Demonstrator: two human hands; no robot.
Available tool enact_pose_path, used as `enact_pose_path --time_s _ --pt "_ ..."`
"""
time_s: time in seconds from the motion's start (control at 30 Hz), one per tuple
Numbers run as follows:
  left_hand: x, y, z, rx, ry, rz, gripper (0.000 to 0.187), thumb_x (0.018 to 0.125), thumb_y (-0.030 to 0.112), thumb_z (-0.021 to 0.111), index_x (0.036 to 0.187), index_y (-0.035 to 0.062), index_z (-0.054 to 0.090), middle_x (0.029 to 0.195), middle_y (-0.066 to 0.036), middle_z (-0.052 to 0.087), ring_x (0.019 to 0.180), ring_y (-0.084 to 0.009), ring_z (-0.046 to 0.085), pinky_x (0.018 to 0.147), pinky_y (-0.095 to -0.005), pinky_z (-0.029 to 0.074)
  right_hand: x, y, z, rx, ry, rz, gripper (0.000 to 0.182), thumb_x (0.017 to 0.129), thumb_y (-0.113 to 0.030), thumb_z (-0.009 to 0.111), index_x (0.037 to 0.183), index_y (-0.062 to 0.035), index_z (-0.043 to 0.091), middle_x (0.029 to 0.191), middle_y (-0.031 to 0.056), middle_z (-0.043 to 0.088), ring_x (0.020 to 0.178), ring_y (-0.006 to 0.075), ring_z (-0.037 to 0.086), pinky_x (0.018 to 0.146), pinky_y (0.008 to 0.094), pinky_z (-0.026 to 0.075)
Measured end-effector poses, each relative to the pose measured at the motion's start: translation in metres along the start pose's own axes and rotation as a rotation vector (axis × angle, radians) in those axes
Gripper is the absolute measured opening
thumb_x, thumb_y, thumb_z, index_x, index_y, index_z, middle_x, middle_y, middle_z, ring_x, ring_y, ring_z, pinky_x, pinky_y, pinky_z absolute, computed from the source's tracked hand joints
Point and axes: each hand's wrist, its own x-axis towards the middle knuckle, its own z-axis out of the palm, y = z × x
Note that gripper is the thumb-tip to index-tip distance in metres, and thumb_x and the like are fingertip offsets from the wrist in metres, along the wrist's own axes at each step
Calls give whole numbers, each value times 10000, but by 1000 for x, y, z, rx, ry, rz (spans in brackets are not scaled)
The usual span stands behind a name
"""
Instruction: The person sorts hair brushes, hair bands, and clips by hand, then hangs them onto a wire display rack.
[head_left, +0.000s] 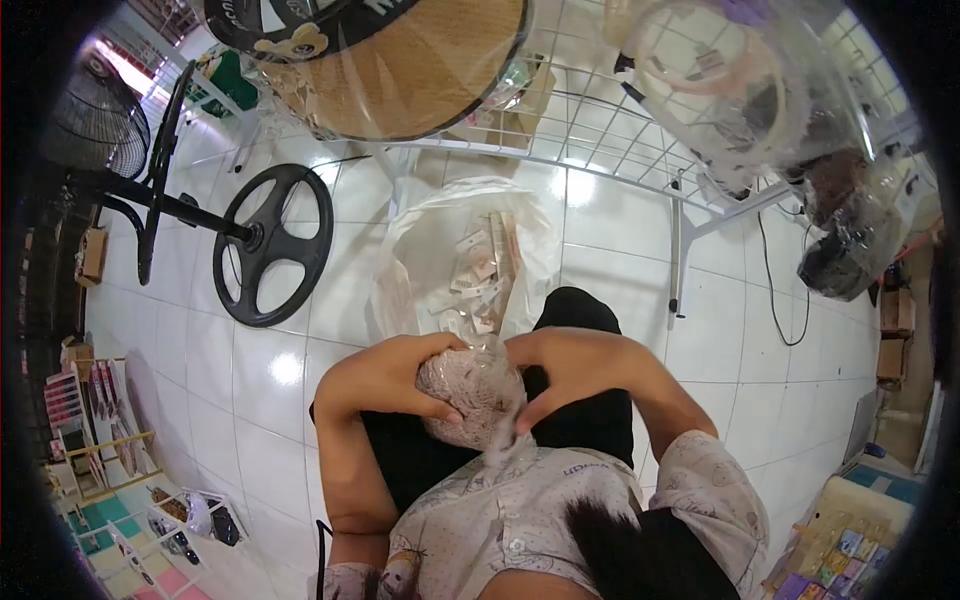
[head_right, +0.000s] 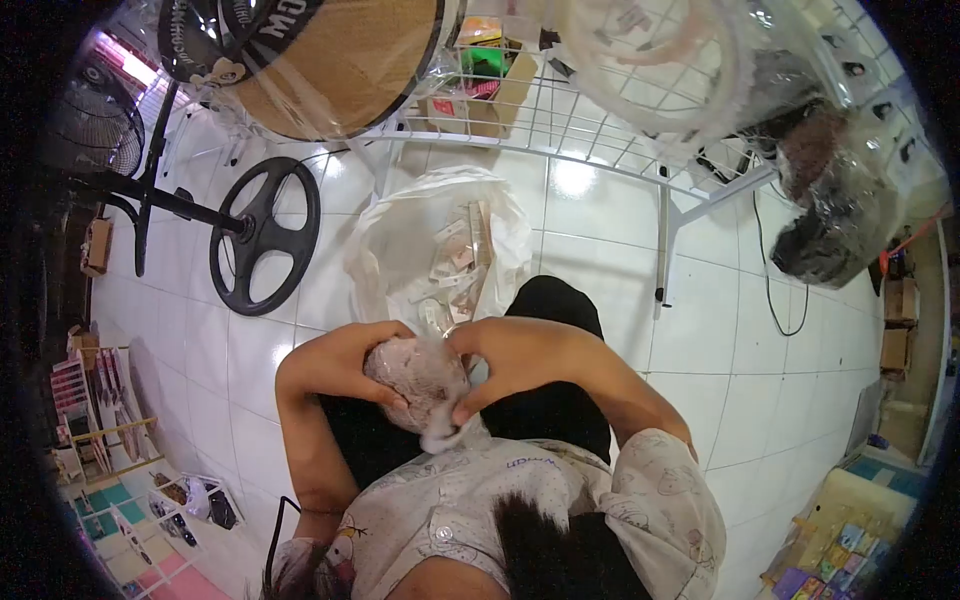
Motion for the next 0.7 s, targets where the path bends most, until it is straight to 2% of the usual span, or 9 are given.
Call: enact_pose_path --time_s 0.03,0.1,0.17,0.2,0.23,0.27,0.4,0.53,0.7 --pt "1 3 4 27 14 -12 629 657 273 810 1147 3 522 1040 -177 626 952 -229 605 831 -326 458 -15 -7 -6 -116 84 -30 507 687 -310 803 1050 -15 608 962 119 659 863 250 626 770 327 483" --pt "0 10 11 73 50 -59 606 659 281 805 1124 2 535 1007 -173 638 931 -235 615 819 -323 463 -51 -22 -28 -334 607 -215 445 675 -268 808 986 -19 609 903 120 649 812 262 621 711 335 483" --pt "0 21 16 129 70 -85 595 661 289 801 1115 4 543 977 -170 646 916 -242 624 815 -316 466 -102 -42 -40 -703 1332 -323 159 833 -78 607 956 20 584 876 116 608 849 209 582 774 320 454" --pt "2 23 18 130 68 -97 596 659 290 800 1115 3 545 972 -169 648 914 -244 627 816 -316 466 -127 -47 -53 -842 1642 -369 155 825 -22 590 969 31 577 860 124 606 857 242 586 776 340 453" --pt "2 24 20 132 65 -108 598 657 292 798 1116 3 547 968 -168 650 912 -246 629 817 -316 467 -145 -50 -68 -991 1864 -456 193 850 -44 577 1030 24 562 982 134 589 966 240 557 856 337 432" --pt "6 26 23 137 67 -123 600 655 293 797 1117 2 549 964 -168 652 909 -248 631 819 -316 468 -161 -63 -81 -1262 1936 -274 299 859 -119 601 1127 3 547 1179 151 521 1122 277 485 954 375 381" --pt "12 34 27 178 69 -155 642 642 316 792 1129 -24 549 988 -167 652 928 -247 628 832 -316 468 -176 -69 -117 -1379 1885 30 584 840 -368 631 1329 -94 467 1466 191 271 1353 410 214 1090 504 171" --pt "17 32 33 129 92 -184 688 633 337 792 1149 -44 544 1010 -170 650 944 -252 623 842 -316 468 -166 -45 -136 -1283 1832 157 604 865 -410 565 1386 -149 408 1493 167 240 1344 447 201 1059 596 143" --pt "19 27 32 150 101 -180 694 633 338 793 1153 -49 545 1026 -173 647 953 -255 622 850 -319 467 -152 -35 -157 -1345 1884 198 589 885 -428 517 1399 -171 389 1498 154 234 1333 454 208 1043 622 126"
